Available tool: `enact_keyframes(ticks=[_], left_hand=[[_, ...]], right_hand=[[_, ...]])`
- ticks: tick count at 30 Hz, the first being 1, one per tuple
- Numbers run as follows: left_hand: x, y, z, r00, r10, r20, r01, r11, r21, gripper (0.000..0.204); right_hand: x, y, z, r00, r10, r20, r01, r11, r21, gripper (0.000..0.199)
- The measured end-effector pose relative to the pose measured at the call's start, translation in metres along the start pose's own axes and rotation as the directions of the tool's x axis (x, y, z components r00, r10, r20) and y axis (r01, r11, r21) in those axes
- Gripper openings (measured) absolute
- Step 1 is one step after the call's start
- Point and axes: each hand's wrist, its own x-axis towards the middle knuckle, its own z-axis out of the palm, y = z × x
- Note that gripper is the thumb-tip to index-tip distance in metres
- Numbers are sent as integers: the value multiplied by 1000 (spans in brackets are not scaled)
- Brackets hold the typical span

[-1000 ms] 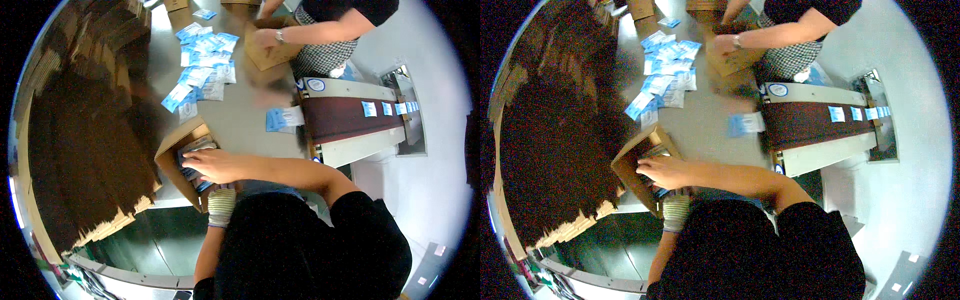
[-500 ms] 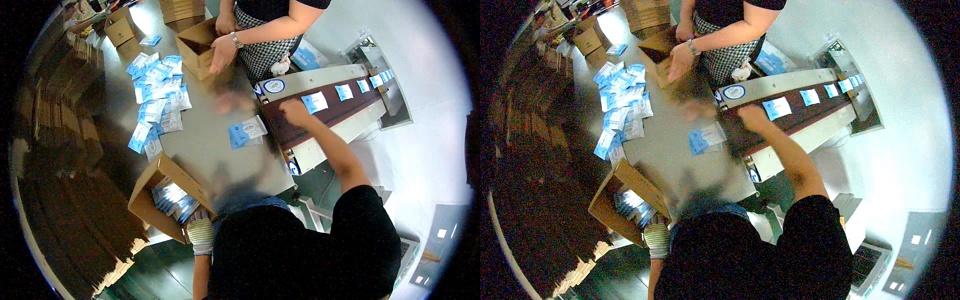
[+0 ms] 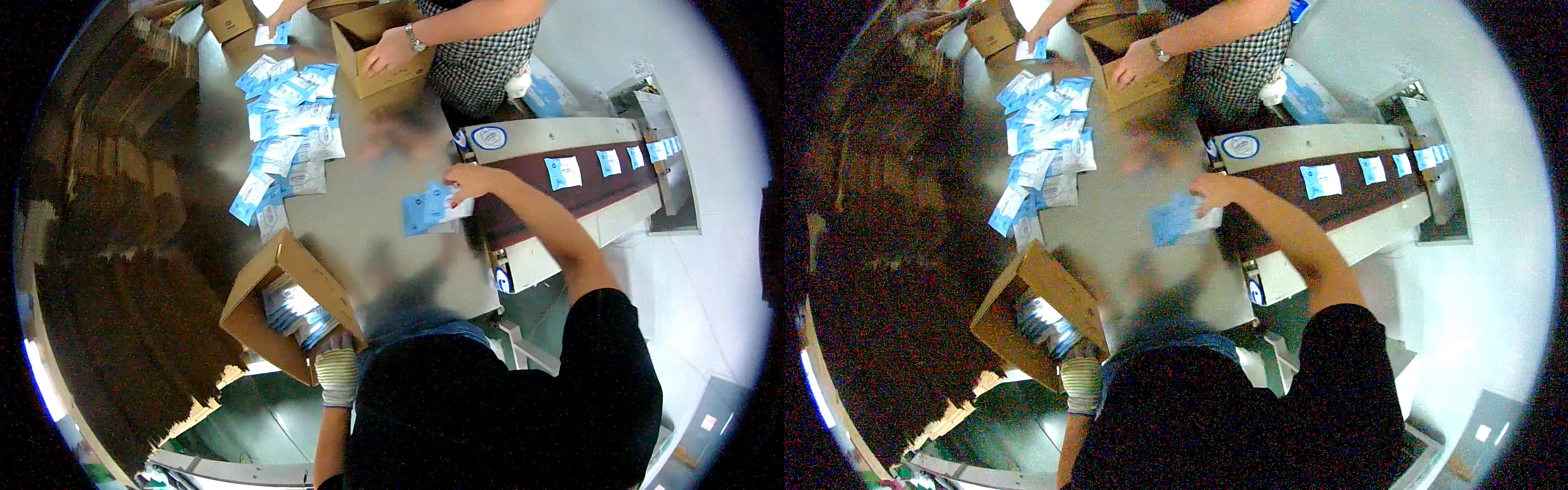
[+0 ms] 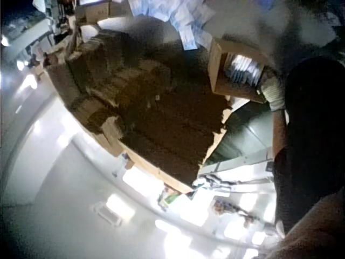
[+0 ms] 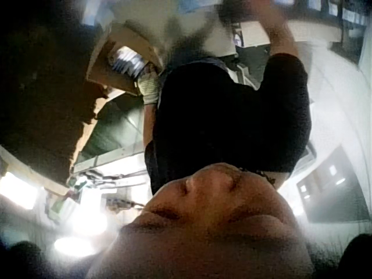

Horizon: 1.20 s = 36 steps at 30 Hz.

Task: The person picks up blue pouches from a metal table and places them into cardboard boxes. They fill each box, move it to the side, and then start filling another box while working alongside another person at a packaging station.

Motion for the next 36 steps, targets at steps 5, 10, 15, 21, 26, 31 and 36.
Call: enact_keyframes(ticks=[5, 10, 15, 21, 26, 31, 36], left_hand=[[12, 1, -28, 999, -36, -13, 36, 999, -36, 28], [10, -1, -21, 996, -63, 59, 65, 997, -31, 24], [9, -3, -23, 992, 10, 124, -17, 998, 53, 28], [3, -10, -14, 994, -7, -106, 2, 999, -48, 32], [9, -12, -34, 997, -19, 76, 25, 997, -76, 33], [-7, -13, -30, 990, -116, 79, 126, 982, -143, 29], [13, -26, -51, 978, -89, 189, 127, 971, -204, 19]], right_hand=[[51, -48, 10, 880, 308, 362, -437, 823, 364, 68], [40, -151, 54, 991, 131, -41, -134, 986, -95, 53], [42, -201, 140, 915, -79, -396, -21, 971, -240, 47], [177, -194, -1, 959, 175, -222, -125, 967, 222, 50], [297, -131, -29, 901, -149, -408, 111, 987, -117, 58], [259, -213, -63, 982, 189, -1, -188, 981, -35, 62], [176, -201, 21, 996, -25, -83, -4, 943, -331, 61]])
